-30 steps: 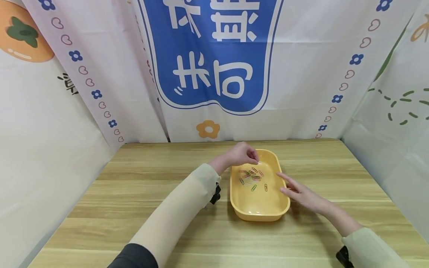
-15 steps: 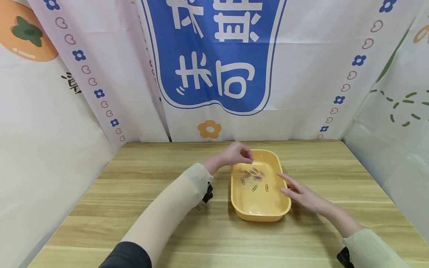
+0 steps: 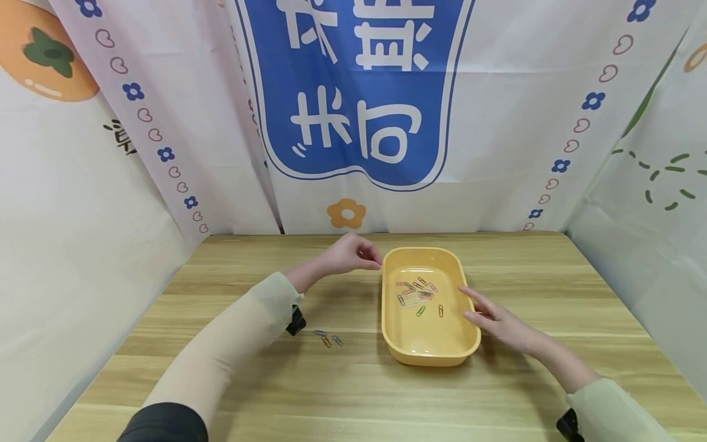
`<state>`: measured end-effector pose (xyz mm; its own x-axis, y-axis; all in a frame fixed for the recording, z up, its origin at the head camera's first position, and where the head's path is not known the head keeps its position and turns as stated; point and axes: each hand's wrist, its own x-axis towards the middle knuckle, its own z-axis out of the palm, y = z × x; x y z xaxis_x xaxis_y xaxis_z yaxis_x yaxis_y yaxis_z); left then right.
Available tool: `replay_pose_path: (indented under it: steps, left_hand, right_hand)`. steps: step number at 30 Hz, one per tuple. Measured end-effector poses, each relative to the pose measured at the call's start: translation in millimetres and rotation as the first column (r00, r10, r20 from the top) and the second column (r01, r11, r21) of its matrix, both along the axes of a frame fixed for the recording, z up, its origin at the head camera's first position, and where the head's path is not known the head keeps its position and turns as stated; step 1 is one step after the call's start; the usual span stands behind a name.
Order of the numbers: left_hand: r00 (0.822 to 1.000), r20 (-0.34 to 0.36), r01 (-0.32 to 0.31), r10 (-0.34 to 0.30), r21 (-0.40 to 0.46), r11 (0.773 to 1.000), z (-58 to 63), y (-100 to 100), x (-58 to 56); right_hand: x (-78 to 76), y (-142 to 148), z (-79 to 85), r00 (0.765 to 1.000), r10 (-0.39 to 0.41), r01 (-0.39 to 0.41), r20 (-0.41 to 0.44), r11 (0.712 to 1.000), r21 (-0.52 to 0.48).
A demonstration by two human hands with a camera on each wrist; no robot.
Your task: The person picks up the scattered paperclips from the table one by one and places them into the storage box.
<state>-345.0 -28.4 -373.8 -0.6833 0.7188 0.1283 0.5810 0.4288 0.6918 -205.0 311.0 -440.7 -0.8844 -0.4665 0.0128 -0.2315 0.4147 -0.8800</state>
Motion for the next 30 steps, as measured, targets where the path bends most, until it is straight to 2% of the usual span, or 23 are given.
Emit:
replay_pose_path:
  steps: [7,12,17,23,27,30]
  left_hand:
    - [1.000,0.001,0.024,-0.024,-0.011,1.000,-0.9,-37,14.2]
    - [0.997,0.044,0.061,-0.060,-0.015,0.998,-6.8,-64,28.2]
    - [0.995,0.063,0.079,-0.076,-0.040,0.996,-17.4,-90,42.0]
    - [0.995,0.084,0.068,-0.059,-0.111,0.992,-31.6,-110,56.5]
    - [0.994,0.089,0.075,-0.063,-0.144,0.987,-44.9,-119,60.7]
    - [0.990,0.129,0.082,-0.063,-0.150,0.985,-53.5,-122,62.3]
  right_hand:
    - [0.9,0,0.7,1.000,-0.011,0.011,0.001,1.000,0.010]
    - [0.8,0,-0.5,1.000,-0.015,0.015,-0.011,1.000,0.004]
    - [0.2,1,-2.0,0.999,-0.018,0.018,-0.028,1.000,0.008]
    - [0.8,2,-1.2,0.999,-0.016,0.016,-0.032,1.000,0.009]
    - [1.0,1,-0.8,0.999,-0.014,0.014,-0.034,1.000,0.008]
    - [0.8,1,-0.9,0.999,-0.006,0.006,-0.035,1.000,-0.004]
